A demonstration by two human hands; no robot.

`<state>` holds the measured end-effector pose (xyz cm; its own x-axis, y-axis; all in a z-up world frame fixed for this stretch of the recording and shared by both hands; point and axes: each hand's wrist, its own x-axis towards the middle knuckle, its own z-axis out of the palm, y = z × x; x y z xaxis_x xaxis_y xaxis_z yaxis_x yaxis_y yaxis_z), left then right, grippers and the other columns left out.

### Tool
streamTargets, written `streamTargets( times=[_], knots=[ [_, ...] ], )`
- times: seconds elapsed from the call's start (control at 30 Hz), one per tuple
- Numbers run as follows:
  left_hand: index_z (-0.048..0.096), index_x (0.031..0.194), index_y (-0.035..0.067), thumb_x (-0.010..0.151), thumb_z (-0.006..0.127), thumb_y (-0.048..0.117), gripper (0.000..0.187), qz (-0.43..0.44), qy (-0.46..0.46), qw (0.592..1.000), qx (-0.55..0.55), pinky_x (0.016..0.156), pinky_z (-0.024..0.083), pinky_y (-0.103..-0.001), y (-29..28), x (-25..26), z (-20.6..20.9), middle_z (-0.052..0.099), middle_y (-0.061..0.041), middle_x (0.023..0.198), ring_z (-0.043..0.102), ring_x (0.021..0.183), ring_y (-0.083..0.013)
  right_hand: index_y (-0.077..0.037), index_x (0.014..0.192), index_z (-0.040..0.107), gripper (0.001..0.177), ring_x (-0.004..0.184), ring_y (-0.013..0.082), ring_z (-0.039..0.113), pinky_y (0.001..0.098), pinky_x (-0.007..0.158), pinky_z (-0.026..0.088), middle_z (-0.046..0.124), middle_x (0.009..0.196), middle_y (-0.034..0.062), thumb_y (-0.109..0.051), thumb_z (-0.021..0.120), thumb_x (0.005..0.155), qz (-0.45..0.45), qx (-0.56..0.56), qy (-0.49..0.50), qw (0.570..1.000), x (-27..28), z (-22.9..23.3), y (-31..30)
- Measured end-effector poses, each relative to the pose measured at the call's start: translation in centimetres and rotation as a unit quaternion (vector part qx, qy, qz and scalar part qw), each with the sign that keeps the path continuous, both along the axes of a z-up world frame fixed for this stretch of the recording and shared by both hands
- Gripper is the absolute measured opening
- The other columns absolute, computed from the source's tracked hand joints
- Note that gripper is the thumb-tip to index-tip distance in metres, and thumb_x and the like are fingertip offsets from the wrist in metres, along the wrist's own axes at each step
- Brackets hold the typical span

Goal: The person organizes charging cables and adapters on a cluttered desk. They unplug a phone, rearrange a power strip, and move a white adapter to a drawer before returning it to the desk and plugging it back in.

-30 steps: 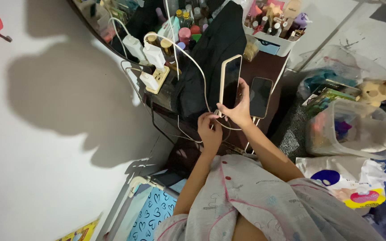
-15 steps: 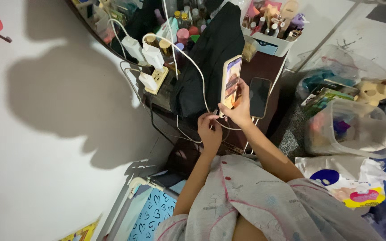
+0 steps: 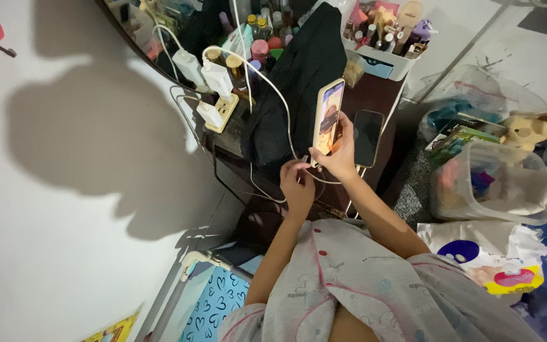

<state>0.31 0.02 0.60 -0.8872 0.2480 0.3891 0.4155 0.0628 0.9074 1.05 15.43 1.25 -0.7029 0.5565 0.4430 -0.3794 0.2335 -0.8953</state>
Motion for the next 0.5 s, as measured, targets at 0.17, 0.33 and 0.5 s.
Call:
streamTargets(
  times=[0.17, 0.33, 0.5],
  knots=[
    [0.070, 0.104, 0.006, 0.087, 0.062, -0.008, 0.023, -0.003, 0.022, 1.000, -0.011, 0.064, 0.051, -0.028, -0.1, -0.1, 0.0, 0.062, -0.011, 0.116, 0.063, 0.082, -0.0170, 0.001, 0.149, 0.030, 0.088, 0.127, 0.0220, 0.050, 0.0377, 0.113, 0.045, 0.046, 0.136, 0.0124, 0.002, 0.085, 0.079, -0.020, -0.078, 0.027, 0.996, -0.5, -0.8, 0.0],
    [0.070, 0.100, 0.006, 0.087, 0.063, -0.008, 0.020, -0.010, -0.020, 1.000, -0.020, 0.059, 0.049, -0.029, -0.4, -0.3, -1.8, 0.061, -0.011, 0.113, 0.059, 0.071, -0.0158, 0.003, 0.144, 0.034, 0.080, 0.109, 0.0204, 0.063, 0.0317, 0.090, 0.060, 0.056, 0.127, 0.0132, -0.004, 0.084, 0.082, -0.117, -0.217, -0.102, 0.964, -1.1, -4.2, 1.7],
    [0.069, 0.100, 0.001, 0.082, 0.060, -0.013, 0.024, -0.022, 0.033, 0.999, -0.029, 0.065, 0.046, -0.032, -1.6, -0.2, -5.0, 0.061, -0.012, 0.105, 0.051, 0.067, -0.0169, 0.017, 0.137, 0.057, 0.078, 0.107, 0.0308, 0.070, 0.0375, 0.084, 0.059, 0.068, 0.129, 0.0246, -0.024, 0.087, 0.078, -0.158, -0.284, -0.298, 0.898, -2.8, -8.0, 4.8]
  ],
)
